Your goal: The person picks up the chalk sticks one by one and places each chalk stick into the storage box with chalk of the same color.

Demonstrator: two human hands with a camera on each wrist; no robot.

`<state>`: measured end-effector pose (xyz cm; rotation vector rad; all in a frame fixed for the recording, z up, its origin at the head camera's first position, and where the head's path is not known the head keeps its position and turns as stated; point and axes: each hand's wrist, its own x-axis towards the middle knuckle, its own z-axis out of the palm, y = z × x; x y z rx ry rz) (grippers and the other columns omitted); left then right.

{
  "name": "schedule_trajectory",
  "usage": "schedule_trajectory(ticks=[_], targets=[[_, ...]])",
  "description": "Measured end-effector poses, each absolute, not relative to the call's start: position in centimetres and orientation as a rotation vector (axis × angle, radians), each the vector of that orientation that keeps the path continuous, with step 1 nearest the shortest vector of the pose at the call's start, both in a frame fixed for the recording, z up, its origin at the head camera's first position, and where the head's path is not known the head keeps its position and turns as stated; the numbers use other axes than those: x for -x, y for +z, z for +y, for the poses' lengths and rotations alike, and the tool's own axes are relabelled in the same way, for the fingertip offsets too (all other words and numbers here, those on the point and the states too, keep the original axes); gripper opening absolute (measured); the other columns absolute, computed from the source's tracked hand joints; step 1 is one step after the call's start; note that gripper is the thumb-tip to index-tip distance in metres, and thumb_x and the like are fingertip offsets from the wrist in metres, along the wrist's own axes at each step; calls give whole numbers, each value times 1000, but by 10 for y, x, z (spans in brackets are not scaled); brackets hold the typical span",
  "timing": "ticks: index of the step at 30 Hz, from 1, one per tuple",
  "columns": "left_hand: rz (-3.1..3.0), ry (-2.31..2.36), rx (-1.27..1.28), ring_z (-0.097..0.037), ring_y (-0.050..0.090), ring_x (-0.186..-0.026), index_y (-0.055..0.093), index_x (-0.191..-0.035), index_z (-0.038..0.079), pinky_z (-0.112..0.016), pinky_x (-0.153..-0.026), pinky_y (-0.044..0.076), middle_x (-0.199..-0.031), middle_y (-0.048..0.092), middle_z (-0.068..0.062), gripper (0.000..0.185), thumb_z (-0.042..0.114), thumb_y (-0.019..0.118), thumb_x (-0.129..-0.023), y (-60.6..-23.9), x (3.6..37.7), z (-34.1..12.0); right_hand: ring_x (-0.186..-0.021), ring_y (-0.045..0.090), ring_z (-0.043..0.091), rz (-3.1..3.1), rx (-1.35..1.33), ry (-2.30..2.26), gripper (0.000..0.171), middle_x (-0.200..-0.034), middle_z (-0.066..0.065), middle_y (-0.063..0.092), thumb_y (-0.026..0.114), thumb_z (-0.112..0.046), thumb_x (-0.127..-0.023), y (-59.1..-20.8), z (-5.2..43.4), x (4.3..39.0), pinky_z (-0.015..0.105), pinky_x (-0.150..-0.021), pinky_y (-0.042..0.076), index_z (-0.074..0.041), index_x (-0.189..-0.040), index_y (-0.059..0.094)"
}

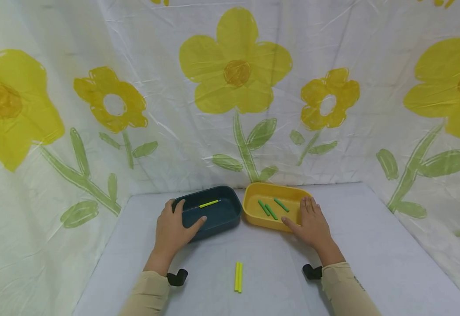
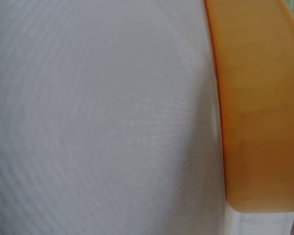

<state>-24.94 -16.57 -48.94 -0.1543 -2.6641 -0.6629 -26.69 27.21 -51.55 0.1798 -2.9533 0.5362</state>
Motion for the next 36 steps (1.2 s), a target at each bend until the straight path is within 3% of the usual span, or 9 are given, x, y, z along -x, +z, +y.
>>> schedule_trajectory(ticks=[8, 15, 26, 36], targets=[[-2780, -699, 12, -57, 30, -154, 26, -166, -3, -70, -117, 40, -171, 15, -37, 124, 86, 59, -87, -494, 250, -163, -163, 7, 50, -2956, -182, 531, 115, -172, 35, 14, 48, -75, -100, -513, 271, 267, 63, -132, 9, 17, -161, 17], [-2846, -721, -39, -56, 13, -160, 11, -167, -6, -69, -123, 32, -173, 3, -37, 138, 94, 54, -82, -500, 253, -157, -163, 7, 49, -2959, -177, 533, 115, -172, 35, 14, 48, -75, -100, -516, 272, 268, 62, -133, 9, 17, -162, 17], [-2850, -639, -56, -54, 8, -162, 7, -164, -13, -65, -130, 18, -172, 2, -38, 146, 99, 47, -80, -515, 255, -153, -164, 6, 48, -2971, -165, 544, 117, -172, 34, 14, 47, -78, -99, -522, 272, 268, 62, -133, 9, 16, -162, 17], [-2837, -584, -80, -52, 9, -163, 11, -163, -16, -63, -132, 16, -172, 6, -38, 152, 103, 46, -75, -519, 258, -148, -163, 7, 49, -2953, -172, 536, 115, -172, 35, 14, 48, -75, -100, -517, 271, 268, 62, -133, 9, 17, -162, 17]])
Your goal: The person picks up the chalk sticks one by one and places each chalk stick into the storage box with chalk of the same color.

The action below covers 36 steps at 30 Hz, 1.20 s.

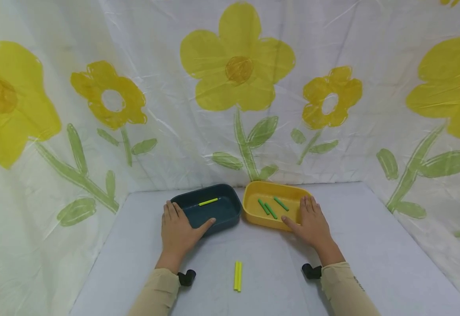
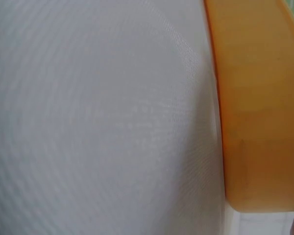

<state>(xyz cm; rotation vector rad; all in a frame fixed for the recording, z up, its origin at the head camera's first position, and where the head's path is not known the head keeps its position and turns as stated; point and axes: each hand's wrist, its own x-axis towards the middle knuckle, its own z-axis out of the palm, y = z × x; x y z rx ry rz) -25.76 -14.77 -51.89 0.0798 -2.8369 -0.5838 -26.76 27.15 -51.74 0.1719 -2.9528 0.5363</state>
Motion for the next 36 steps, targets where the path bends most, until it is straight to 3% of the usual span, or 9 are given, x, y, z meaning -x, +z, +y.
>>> schedule_trajectory(ticks=[5, 28, 36], targets=[[-2847, -587, -93, -50, 7, -164, 10, -163, -15, -63, -132, 15, -173, 4, -36, 156, 106, 46, -71, -516, 257, -147, -164, 6, 48, -2947, -168, 542, 117, -172, 34, 13, 49, -76, -99, -519, 272, 269, 62, -133, 8, 16, -162, 16], [-2882, -575, -117, -47, 4, -165, 8, -164, -13, -60, -134, 12, -174, 2, -34, 158, 107, 46, -69, -516, 255, -147, -163, 6, 49, -2988, -201, 512, 115, -173, 33, 13, 46, -78, -99, -519, 273, 268, 63, -132, 8, 11, -165, 15], [-2888, -581, -109, -47, 4, -165, 7, -164, -14, -60, -134, 12, -174, 1, -34, 158, 107, 46, -70, -513, 255, -145, -162, 9, 50, -2902, -178, 581, 110, -169, 31, 31, 54, -75, -97, -522, 274, 270, 66, -131, 5, 8, -164, 27]])
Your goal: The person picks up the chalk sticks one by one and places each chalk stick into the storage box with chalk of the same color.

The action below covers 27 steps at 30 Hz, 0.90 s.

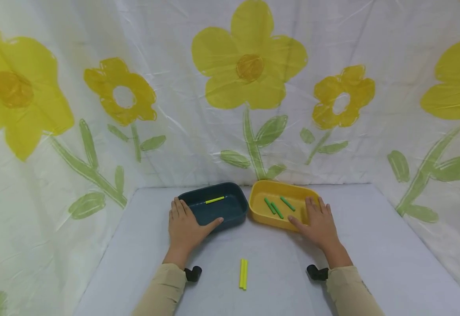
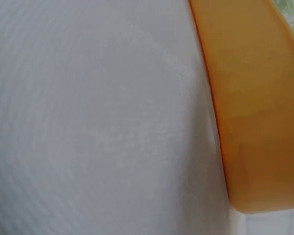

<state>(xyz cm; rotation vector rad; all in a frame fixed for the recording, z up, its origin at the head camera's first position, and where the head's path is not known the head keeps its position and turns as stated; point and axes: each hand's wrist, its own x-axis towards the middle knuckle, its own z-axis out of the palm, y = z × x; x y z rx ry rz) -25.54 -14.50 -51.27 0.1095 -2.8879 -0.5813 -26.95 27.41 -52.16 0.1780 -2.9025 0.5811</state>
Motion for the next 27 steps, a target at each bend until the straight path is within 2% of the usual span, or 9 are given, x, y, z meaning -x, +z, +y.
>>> schedule_trajectory(ticks=[3, 8, 16, 19, 24, 27], targets=[[-2895, -585, -110, -47, 3, -165, 6, -164, -14, -60, -134, 10, -174, 0, -34, 158, 106, 46, -70, -512, 255, -145, -162, 13, 51, -2872, -183, 585, 107, -166, 30, 38, 56, -75, -96, -522, 275, 269, 67, -131, 0, 6, -163, 32], [-2889, -578, -110, -47, 5, -165, 7, -164, -14, -60, -134, 12, -174, 3, -34, 157, 106, 46, -71, -511, 254, -144, -159, 22, 50, -2796, -218, 557, 101, -163, 26, 45, 62, -72, -94, -521, 274, 270, 69, -130, 1, 3, -159, 42], [-2898, -556, -103, -47, 6, -165, 7, -164, -14, -60, -134, 12, -174, 4, -34, 156, 106, 45, -71, -512, 254, -145, -150, 40, 46, -2634, -312, 604, 84, -151, 23, 56, 74, -59, -92, -509, 263, 265, 70, -127, 18, 1, -148, 56], [-2894, -551, -99, -48, 6, -164, 7, -164, -14, -60, -134, 12, -174, 4, -35, 157, 106, 45, -71, -513, 254, -145, -142, 48, 44, -2592, -357, 682, 73, -146, 21, 60, 79, -51, -90, -502, 257, 259, 69, -123, 29, 0, -139, 62], [-2880, -558, -91, -48, 6, -165, 7, -164, -14, -60, -134, 12, -174, 5, -35, 156, 105, 47, -72, -514, 255, -146, -140, 51, 39, -2594, -402, 833, 54, -144, 15, 60, 86, -37, -87, -493, 243, 245, 63, -113, 44, -6, -128, 67], [-2872, -564, -92, -47, 7, -165, 8, -164, -15, -60, -134, 12, -174, 5, -35, 155, 104, 49, -72, -513, 255, -145, -139, 50, 37, -2601, -426, 898, 51, -141, 12, 62, 88, -33, -86, -489, 234, 237, 62, -113, 45, -10, -126, 67]])
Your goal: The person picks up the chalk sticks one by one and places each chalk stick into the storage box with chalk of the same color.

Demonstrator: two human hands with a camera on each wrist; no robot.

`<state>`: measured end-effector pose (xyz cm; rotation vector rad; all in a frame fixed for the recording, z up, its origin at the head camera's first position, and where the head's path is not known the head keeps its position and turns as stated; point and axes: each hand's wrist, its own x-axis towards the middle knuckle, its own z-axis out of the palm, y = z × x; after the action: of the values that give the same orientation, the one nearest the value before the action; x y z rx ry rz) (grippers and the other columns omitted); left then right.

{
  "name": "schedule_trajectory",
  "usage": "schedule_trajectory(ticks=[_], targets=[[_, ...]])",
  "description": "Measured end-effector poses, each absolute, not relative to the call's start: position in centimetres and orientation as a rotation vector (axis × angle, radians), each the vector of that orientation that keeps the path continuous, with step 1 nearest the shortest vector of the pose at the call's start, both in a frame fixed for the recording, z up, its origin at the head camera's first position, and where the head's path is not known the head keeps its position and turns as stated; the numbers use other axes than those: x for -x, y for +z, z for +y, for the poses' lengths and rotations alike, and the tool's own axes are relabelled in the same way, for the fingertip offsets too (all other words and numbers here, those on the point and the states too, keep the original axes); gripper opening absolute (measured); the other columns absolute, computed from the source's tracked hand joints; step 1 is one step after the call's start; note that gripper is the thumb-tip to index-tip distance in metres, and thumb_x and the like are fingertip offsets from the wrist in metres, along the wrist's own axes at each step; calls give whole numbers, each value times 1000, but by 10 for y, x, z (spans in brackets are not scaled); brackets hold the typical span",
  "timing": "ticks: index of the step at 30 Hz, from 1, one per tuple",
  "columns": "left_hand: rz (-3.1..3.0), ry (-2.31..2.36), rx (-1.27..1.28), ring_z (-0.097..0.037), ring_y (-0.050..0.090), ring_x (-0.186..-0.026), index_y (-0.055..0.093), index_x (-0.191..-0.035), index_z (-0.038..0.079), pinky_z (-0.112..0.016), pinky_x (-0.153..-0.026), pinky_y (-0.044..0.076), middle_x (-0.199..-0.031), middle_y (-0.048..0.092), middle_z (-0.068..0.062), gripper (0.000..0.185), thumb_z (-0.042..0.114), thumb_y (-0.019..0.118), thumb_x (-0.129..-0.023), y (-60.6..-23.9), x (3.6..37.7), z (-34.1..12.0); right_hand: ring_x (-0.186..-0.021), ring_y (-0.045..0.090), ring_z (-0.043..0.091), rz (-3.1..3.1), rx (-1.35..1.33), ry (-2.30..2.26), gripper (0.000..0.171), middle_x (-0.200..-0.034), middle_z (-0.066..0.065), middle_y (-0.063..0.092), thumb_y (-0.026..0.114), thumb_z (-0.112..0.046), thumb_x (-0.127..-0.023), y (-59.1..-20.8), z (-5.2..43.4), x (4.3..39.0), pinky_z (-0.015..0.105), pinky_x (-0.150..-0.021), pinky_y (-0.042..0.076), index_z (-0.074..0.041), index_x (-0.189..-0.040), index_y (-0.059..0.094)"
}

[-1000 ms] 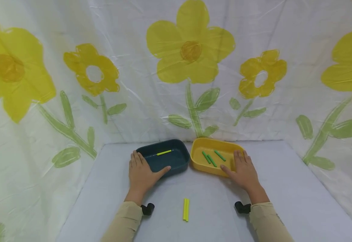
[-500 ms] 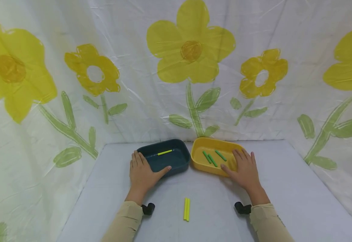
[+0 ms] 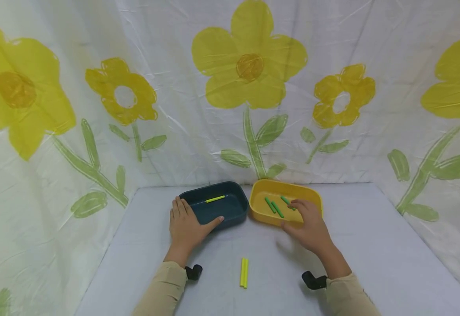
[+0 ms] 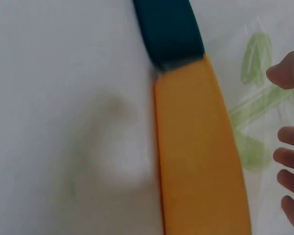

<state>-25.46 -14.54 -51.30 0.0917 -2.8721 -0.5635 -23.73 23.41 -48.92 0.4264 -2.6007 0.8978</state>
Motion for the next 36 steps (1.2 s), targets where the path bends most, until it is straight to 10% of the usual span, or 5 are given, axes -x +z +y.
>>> schedule_trajectory(ticks=[23, 36], targets=[[-2894, -562, -106, -48, 4, -164, 6, -164, -14, -61, -134, 10, -174, -1, -34, 159, 107, 44, -69, -512, 255, -146, -132, 56, 17, -2837, -512, 1354, 57, -138, -17, 61, 88, -46, -85, -496, 177, 186, 57, -114, 47, -28, -135, 67], [-2898, -561, -125, -48, 5, -165, 6, -164, -13, -61, -134, 12, -174, 2, -34, 159, 108, 44, -69, -512, 255, -145, -117, 61, 18, -2949, -802, 1371, 62, -130, -6, 64, 85, -53, -87, -515, 160, 177, 35, -95, 56, -20, -136, 65]])
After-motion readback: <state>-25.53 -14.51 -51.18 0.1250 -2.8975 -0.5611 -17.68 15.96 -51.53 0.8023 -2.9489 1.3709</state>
